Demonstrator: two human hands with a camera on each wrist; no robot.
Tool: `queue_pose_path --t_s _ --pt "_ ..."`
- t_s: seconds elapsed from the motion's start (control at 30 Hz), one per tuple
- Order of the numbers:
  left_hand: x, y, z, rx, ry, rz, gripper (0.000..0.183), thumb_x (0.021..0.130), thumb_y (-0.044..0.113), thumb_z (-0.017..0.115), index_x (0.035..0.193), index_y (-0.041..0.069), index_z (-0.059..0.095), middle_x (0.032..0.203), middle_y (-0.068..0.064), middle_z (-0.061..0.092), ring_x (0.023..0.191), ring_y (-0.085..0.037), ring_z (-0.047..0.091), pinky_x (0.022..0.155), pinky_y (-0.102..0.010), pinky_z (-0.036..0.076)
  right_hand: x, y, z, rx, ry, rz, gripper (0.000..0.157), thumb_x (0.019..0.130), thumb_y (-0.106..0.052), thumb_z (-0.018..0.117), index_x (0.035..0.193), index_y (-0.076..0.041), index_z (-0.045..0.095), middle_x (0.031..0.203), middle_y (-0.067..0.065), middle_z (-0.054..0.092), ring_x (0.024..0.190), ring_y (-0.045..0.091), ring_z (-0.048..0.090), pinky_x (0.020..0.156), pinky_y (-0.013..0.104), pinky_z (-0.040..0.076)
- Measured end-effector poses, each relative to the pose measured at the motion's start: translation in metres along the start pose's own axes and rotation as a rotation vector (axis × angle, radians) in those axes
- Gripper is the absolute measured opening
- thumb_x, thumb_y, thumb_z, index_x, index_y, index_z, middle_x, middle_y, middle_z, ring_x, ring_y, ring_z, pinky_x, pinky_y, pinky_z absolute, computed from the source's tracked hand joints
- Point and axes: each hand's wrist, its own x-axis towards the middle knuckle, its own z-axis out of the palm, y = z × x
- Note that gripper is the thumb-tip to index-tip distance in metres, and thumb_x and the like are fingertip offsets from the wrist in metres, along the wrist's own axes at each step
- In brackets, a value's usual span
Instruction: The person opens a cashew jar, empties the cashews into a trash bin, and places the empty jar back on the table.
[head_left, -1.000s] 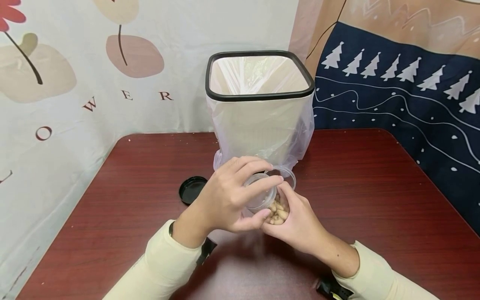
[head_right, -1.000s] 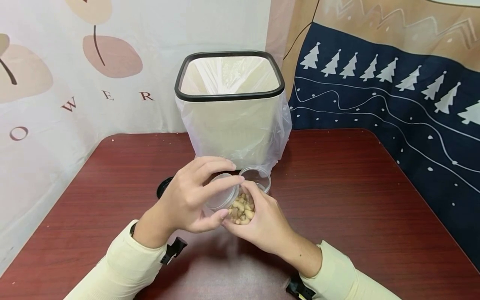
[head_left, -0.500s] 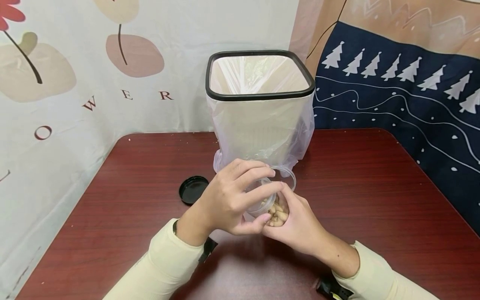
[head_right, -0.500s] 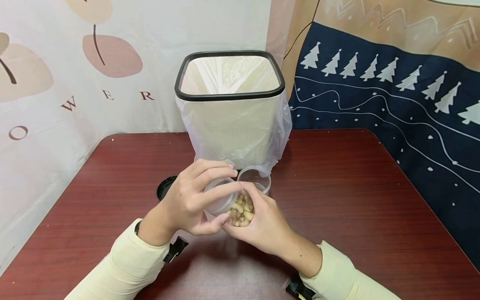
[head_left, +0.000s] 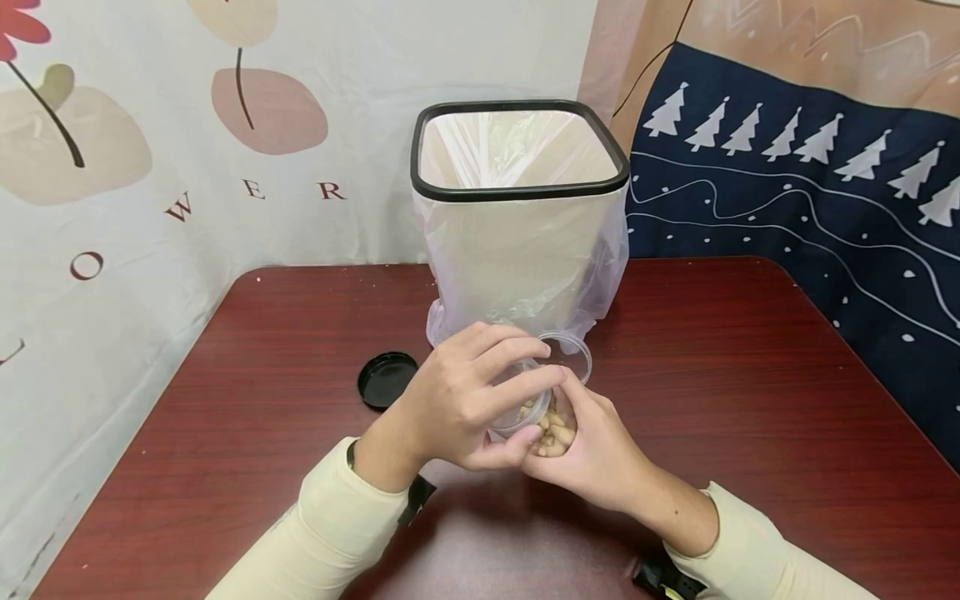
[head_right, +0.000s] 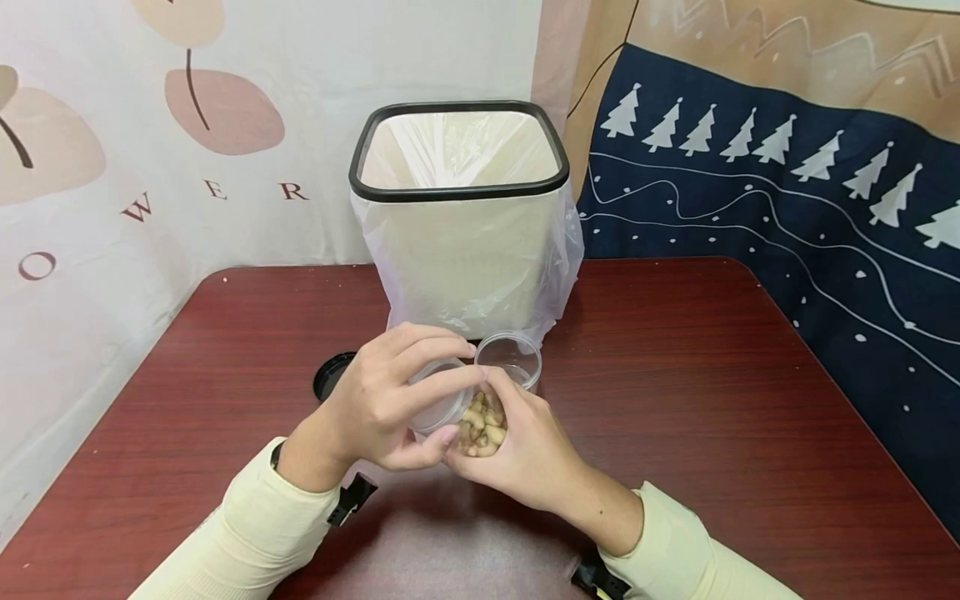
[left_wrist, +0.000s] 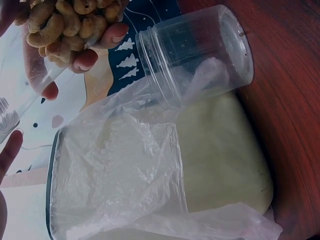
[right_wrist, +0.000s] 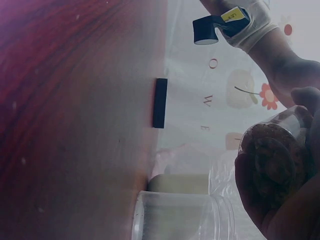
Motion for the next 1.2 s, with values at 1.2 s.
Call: queue_pose_path --t_s 1.2 --pt "0.0027 0.0058 0.0037 -0.003 -0.004 -0.068 0.03 0.087 0.026 0.049 0.096 0.009 0.072 0.09 -0.006 0.069 0.078 -0.02 0.064 0.069 -0.031 0.054 -0.0002 -0.0003 0.0007 -0.036 0.005 0.015 0.068 0.066 -0.018 0.087 0.125 -0.018 0.055 0.107 -0.006 0.068 0.092 0.007 0.064 0.079 0.027 0.054"
